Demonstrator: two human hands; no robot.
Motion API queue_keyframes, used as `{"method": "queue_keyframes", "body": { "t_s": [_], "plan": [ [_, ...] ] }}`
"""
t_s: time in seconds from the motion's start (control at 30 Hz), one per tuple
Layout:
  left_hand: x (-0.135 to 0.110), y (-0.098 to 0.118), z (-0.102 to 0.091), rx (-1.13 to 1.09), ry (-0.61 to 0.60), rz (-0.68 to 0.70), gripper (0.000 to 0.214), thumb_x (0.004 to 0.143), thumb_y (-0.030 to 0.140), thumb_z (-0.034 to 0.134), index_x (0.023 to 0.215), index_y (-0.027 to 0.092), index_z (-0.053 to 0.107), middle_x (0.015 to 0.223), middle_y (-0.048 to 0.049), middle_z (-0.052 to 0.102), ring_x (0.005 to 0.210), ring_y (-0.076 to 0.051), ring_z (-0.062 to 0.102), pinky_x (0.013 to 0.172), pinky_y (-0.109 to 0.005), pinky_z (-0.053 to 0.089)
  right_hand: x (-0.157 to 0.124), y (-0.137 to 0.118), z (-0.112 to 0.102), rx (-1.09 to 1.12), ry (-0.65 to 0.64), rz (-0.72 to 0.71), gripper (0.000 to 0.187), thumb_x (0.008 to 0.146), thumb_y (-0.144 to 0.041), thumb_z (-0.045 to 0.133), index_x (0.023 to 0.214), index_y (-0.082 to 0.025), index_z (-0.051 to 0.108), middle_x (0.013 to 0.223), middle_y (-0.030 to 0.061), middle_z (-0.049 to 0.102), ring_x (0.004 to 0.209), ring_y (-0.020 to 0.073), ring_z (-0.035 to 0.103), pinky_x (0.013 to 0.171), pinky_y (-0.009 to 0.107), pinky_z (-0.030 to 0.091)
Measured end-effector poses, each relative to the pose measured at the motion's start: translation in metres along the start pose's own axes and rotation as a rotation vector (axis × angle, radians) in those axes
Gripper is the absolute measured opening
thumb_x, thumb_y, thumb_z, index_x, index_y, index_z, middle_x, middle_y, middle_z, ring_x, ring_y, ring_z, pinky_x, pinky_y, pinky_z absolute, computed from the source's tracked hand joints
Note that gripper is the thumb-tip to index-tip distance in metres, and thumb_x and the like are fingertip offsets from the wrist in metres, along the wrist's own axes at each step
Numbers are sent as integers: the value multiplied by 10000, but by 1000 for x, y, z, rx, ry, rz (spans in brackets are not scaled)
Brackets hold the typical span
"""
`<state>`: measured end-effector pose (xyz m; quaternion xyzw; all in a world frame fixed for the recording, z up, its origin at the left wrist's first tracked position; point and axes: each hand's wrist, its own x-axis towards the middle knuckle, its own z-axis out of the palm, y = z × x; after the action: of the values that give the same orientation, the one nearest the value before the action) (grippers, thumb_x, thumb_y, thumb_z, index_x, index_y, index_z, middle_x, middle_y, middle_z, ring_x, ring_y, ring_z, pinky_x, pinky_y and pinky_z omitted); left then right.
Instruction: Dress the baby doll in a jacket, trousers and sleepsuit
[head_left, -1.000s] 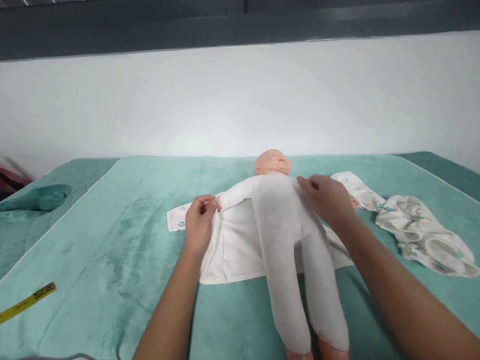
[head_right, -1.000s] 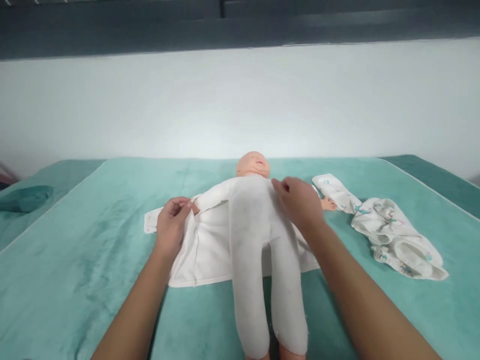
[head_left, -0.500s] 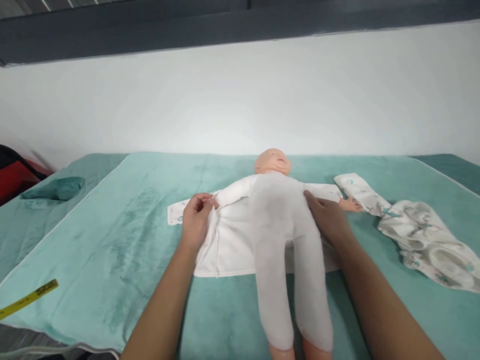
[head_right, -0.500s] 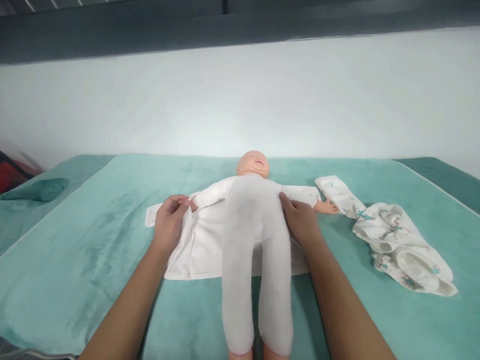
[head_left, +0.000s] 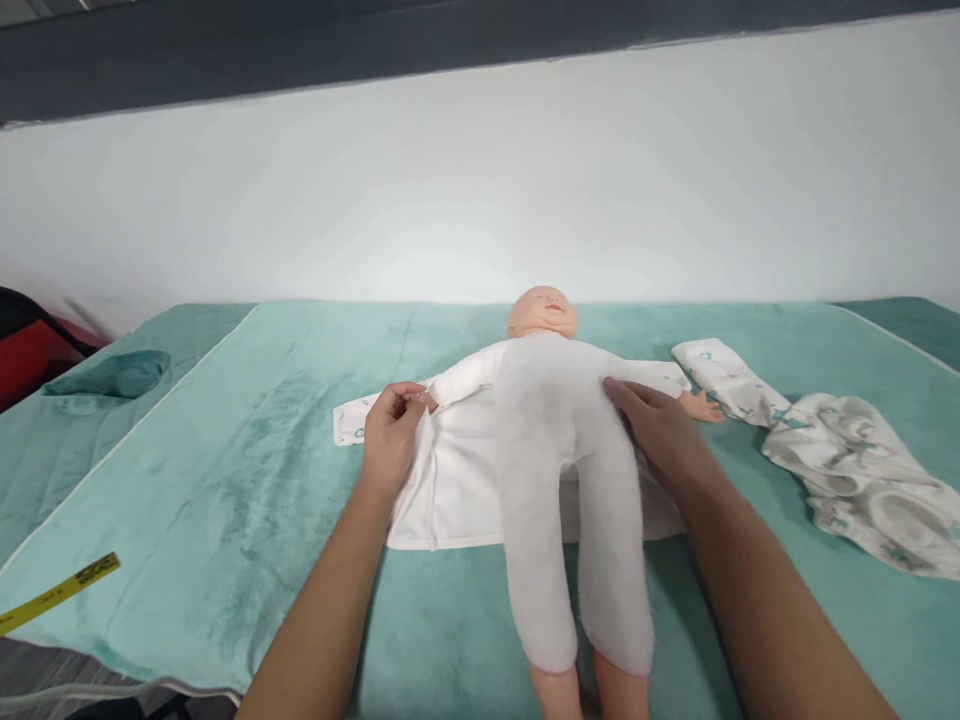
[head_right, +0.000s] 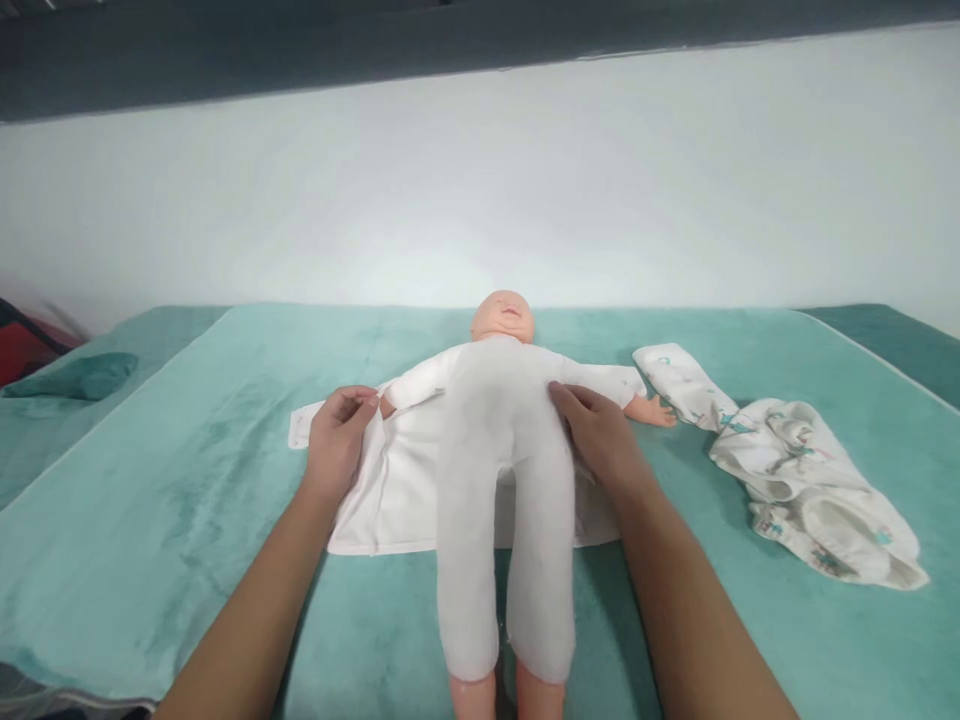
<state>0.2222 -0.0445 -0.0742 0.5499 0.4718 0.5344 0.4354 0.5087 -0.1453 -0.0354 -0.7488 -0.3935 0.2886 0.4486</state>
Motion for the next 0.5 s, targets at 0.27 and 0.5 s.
{"method": "queue_keyframes", "body": {
  "t_s": [0.27, 0.5],
  "plan": [
    [-3, 6, 5, 48, 26, -51, 172, 775, 328, 683, 898, 208, 683, 790, 5, 634, 744, -146, 567, 723, -267, 425, 2, 11, 15, 89, -53, 61, 774, 692, -611, 726, 1369, -286, 542, 1347, 115, 622, 1159, 377, 630, 865, 460, 572],
    [4, 25, 23, 121, 41, 11, 118, 818, 280, 620, 899, 203, 657, 849, -15, 678, 788, -163, 603, 748, -276, 444, -1, 10, 9, 77, -88, 27, 851, 671, -590, 768, 1408, -264, 493, 1412, 139, 561, 1301, 379, 528, 1022, 488, 501]
  ]
}}
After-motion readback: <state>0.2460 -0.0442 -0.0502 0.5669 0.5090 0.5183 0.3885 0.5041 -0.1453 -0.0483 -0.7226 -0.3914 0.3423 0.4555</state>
